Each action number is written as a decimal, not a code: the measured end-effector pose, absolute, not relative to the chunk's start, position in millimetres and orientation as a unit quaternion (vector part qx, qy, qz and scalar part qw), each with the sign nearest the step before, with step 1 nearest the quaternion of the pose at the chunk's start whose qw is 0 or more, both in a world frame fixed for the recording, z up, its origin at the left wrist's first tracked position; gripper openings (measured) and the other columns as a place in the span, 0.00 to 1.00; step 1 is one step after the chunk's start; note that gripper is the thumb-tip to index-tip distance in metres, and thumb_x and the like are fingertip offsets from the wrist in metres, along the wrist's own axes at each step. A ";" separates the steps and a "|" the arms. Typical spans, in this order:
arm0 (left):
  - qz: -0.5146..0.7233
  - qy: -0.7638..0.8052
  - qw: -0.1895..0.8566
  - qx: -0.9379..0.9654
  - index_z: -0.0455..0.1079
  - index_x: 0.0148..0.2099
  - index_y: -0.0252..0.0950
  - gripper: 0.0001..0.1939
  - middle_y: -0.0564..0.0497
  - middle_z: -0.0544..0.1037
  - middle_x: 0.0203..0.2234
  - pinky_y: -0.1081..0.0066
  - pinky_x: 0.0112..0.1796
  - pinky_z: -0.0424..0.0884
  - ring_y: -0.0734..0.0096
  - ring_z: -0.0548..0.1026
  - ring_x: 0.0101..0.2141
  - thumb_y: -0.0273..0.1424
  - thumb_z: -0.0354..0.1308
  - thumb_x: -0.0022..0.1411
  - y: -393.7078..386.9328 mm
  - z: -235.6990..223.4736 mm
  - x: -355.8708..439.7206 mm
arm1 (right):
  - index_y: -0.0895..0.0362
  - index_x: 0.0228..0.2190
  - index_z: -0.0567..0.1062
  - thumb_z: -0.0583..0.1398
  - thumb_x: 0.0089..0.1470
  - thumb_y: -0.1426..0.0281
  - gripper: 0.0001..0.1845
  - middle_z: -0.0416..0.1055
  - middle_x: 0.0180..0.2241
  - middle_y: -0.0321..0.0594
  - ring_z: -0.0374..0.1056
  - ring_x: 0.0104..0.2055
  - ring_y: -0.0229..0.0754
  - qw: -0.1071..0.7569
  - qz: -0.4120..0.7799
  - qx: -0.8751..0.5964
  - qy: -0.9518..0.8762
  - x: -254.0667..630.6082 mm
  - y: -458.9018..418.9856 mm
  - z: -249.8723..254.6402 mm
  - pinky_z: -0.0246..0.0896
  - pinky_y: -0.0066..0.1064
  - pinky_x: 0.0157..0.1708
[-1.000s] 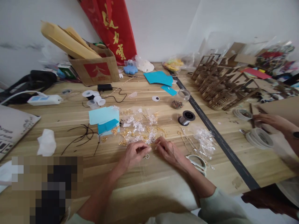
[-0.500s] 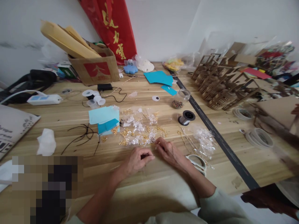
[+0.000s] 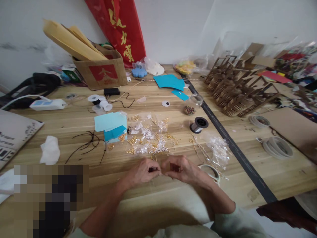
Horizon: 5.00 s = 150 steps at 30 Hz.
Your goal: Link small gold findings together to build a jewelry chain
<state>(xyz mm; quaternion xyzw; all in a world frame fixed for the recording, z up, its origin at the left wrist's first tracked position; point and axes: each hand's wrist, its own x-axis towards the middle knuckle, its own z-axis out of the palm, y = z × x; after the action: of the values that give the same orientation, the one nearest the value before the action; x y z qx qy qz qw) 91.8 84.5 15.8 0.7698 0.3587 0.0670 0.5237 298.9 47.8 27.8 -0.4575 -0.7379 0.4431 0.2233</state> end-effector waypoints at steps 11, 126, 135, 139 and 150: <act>0.117 0.379 0.472 0.788 0.76 0.31 0.34 0.10 0.53 0.73 0.21 0.75 0.27 0.60 0.74 0.67 0.24 0.32 0.55 0.59 87.2 10.1 87.5 | 0.58 0.32 0.74 0.58 0.55 0.74 0.04 0.71 0.27 0.34 0.64 0.27 0.34 0.214 0.395 -0.475 -0.757 287.8 48.8 20.2 0.53 0.23 0.27; 0.363 0.445 0.544 0.612 0.72 0.28 0.32 0.02 0.51 0.76 0.22 0.74 0.29 0.69 0.72 0.73 0.25 0.27 0.61 0.49 88.4 -13.8 98.3 | 0.60 0.25 0.68 0.62 0.49 0.61 0.14 0.68 0.20 0.34 0.62 0.18 0.31 0.335 0.637 -0.479 -0.502 269.8 56.0 7.8 0.56 0.23 0.19; 0.384 0.442 0.474 0.658 0.72 0.28 0.33 0.02 0.50 0.77 0.22 0.74 0.30 0.71 0.72 0.75 0.25 0.25 0.59 0.51 85.1 -13.9 100.6 | 0.59 0.25 0.68 0.63 0.49 0.61 0.15 0.66 0.19 0.32 0.61 0.17 0.31 0.338 0.639 -0.475 -0.502 269.7 55.6 6.9 0.57 0.23 0.19; 0.384 0.434 0.447 0.681 0.72 0.28 0.33 0.03 0.51 0.77 0.22 0.75 0.29 0.71 0.72 0.75 0.25 0.24 0.58 0.52 83.8 -12.3 100.8 | 0.59 0.25 0.68 0.63 0.49 0.60 0.15 0.68 0.20 0.34 0.62 0.18 0.31 0.335 0.639 -0.479 -0.499 269.3 56.1 7.0 0.57 0.23 0.19; 0.387 0.423 0.406 0.712 0.71 0.28 0.34 0.04 0.51 0.76 0.22 0.75 0.28 0.70 0.73 0.74 0.25 0.23 0.57 0.53 83.2 -12.9 100.0 | 0.60 0.24 0.68 0.63 0.48 0.60 0.16 0.66 0.19 0.33 0.61 0.18 0.30 0.353 0.627 -0.486 -0.495 268.7 56.9 7.8 0.57 0.22 0.19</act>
<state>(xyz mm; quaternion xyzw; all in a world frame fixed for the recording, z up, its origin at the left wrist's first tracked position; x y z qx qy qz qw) 100.0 83.2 -12.9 0.7119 0.4230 0.3866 0.4060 268.7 56.9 7.8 -0.4860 -0.4954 0.6273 0.3534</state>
